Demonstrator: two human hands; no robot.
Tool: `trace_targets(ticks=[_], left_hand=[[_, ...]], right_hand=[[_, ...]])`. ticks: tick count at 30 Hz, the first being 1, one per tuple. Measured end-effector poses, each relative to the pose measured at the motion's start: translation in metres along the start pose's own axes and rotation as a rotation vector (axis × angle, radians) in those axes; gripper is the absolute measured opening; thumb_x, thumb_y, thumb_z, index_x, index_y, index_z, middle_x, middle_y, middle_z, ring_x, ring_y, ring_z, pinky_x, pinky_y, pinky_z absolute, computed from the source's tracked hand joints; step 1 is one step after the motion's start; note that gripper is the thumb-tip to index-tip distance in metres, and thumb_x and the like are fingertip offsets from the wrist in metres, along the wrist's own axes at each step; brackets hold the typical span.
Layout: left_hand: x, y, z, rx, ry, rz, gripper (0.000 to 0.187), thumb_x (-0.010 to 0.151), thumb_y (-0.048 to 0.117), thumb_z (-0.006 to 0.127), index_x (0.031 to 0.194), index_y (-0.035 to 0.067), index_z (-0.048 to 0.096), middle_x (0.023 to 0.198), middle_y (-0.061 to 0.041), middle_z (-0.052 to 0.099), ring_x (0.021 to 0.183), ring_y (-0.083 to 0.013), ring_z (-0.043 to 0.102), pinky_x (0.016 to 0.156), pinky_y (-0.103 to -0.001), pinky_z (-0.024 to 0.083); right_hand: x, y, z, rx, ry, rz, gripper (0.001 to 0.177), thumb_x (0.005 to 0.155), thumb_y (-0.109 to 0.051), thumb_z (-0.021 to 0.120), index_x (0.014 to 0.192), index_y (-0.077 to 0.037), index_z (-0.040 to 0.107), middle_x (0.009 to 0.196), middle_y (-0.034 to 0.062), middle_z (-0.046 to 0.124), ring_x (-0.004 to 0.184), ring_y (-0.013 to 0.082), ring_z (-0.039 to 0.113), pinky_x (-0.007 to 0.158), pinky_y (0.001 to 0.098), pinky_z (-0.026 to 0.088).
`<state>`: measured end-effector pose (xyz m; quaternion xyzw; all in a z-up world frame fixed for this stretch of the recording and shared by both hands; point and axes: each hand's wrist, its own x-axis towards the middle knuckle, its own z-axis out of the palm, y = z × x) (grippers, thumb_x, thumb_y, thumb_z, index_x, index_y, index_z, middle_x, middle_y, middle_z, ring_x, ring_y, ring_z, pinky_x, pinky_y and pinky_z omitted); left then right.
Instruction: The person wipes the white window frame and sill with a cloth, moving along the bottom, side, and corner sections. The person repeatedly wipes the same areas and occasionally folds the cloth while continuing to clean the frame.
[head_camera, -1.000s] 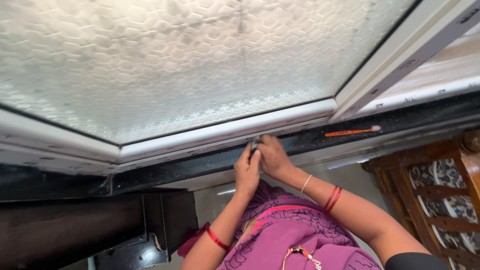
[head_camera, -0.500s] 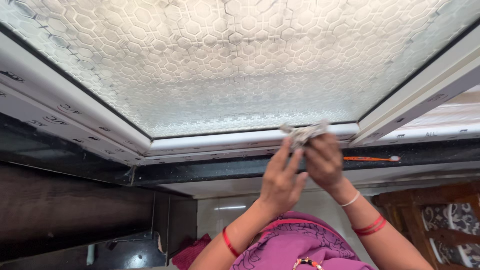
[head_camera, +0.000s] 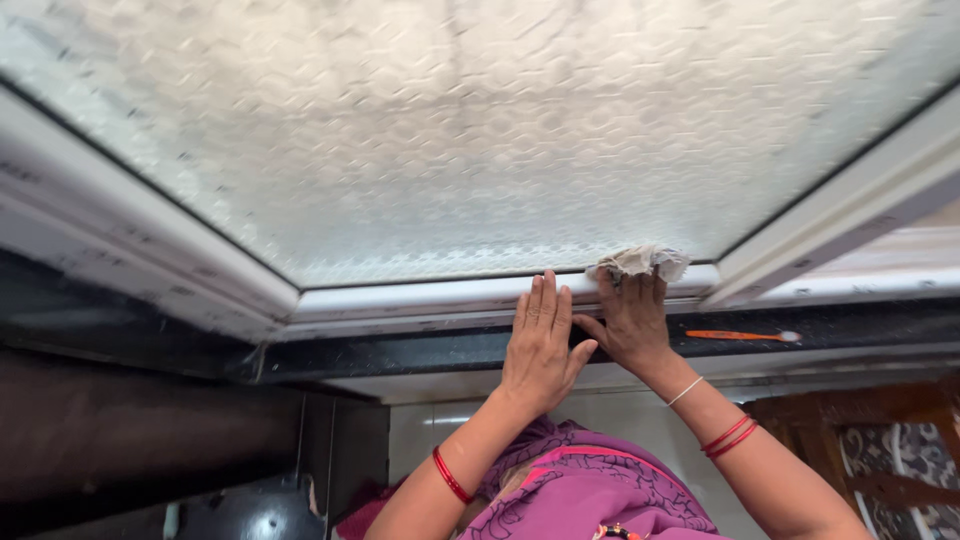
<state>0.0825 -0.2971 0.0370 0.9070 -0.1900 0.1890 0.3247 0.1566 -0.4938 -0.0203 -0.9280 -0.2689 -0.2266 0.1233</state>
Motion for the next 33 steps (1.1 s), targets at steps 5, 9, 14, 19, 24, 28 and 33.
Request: trace_targets(ticks=[5, 9, 14, 19, 24, 28, 33], left_hand=[[-0.022, -0.021, -0.018, 0.045, 0.027, -0.067, 0.082, 0.101, 0.039, 0.062, 0.157, -0.012, 0.031, 0.166, -0.035, 0.025, 0.157, -0.0476, 0.024, 0.127, -0.058, 0.02], [-0.038, -0.035, -0.025, 0.052, 0.073, -0.147, 0.083, 0.103, 0.044, 0.058, 0.155, -0.013, 0.029, 0.165, -0.035, 0.023, 0.158, -0.0478, 0.021, 0.127, -0.058, 0.019], [-0.064, -0.071, -0.048, 0.142, 0.234, -0.331, 0.086, 0.105, 0.049, 0.05, 0.16, -0.011, 0.021, 0.167, -0.035, 0.017, 0.158, -0.0489, 0.014, 0.127, -0.058, 0.014], [-0.079, -0.106, -0.092, 0.234, 0.463, -0.466, 0.086, 0.108, 0.054, 0.036, 0.161, -0.01, 0.014, 0.169, -0.035, 0.009, 0.159, -0.0497, 0.008, 0.129, -0.057, 0.01], [-0.07, -0.14, -0.122, 0.226, 0.604, -0.551, 0.087, 0.11, 0.058, 0.028, 0.161, -0.01, 0.013, 0.168, -0.039, 0.006, 0.159, -0.0515, 0.007, 0.13, -0.057, 0.009], [-0.059, -0.148, -0.113, 0.251, 0.6, -0.53, 0.092, 0.107, 0.063, 0.024, 0.161, -0.011, 0.016, 0.167, -0.04, 0.011, 0.157, -0.0563, 0.006, 0.128, -0.063, 0.009], [-0.051, -0.145, -0.103, 0.251, 0.621, -0.522, 0.1, 0.102, 0.072, 0.027, 0.159, -0.01, 0.022, 0.165, -0.042, 0.016, 0.157, -0.0572, 0.011, 0.126, -0.068, 0.011]], right_hand=[[0.026, -0.027, 0.015, -0.2, -0.019, -0.318, 0.071, 0.093, -0.047, 0.061, 0.153, -0.015, 0.04, 0.154, 0.0182, 0.039, 0.149, 0.0471, 0.025, 0.121, 0.0669, 0.017], [0.061, -0.072, 0.027, -0.1, -0.018, -0.548, 0.072, 0.1, -0.039, 0.055, 0.162, -0.005, 0.038, 0.166, 0.0227, 0.03, 0.154, 0.0388, 0.018, 0.124, 0.062, 0.006], [0.109, -0.141, 0.021, -0.216, -0.099, -0.737, 0.072, 0.095, -0.035, 0.055, 0.16, -0.008, 0.036, 0.168, 0.0133, 0.031, 0.158, 0.0269, 0.018, 0.128, 0.0539, 0.001], [0.159, -0.218, 0.02, -0.08, -0.084, -0.916, 0.071, 0.093, -0.035, 0.055, 0.156, -0.005, 0.041, 0.16, 0.0125, 0.042, 0.154, 0.0286, 0.029, 0.128, 0.0514, 0.003], [0.182, -0.263, 0.026, -0.339, -0.039, -1.03, 0.062, 0.098, -0.034, 0.054, 0.153, -0.006, 0.047, 0.151, 0.0086, 0.052, 0.148, 0.0264, 0.037, 0.13, 0.0503, 0.004], [0.184, -0.252, 0.035, -0.31, 0.065, -1.057, 0.063, 0.092, -0.034, 0.055, 0.149, -0.008, 0.049, 0.151, 0.0046, 0.053, 0.147, 0.0248, 0.039, 0.129, 0.0476, 0.007], [0.181, -0.24, 0.044, -0.313, -0.052, -1.078, 0.062, 0.091, -0.034, 0.054, 0.148, -0.007, 0.051, 0.149, 0.0065, 0.054, 0.146, 0.0256, 0.038, 0.128, 0.048, 0.009]])
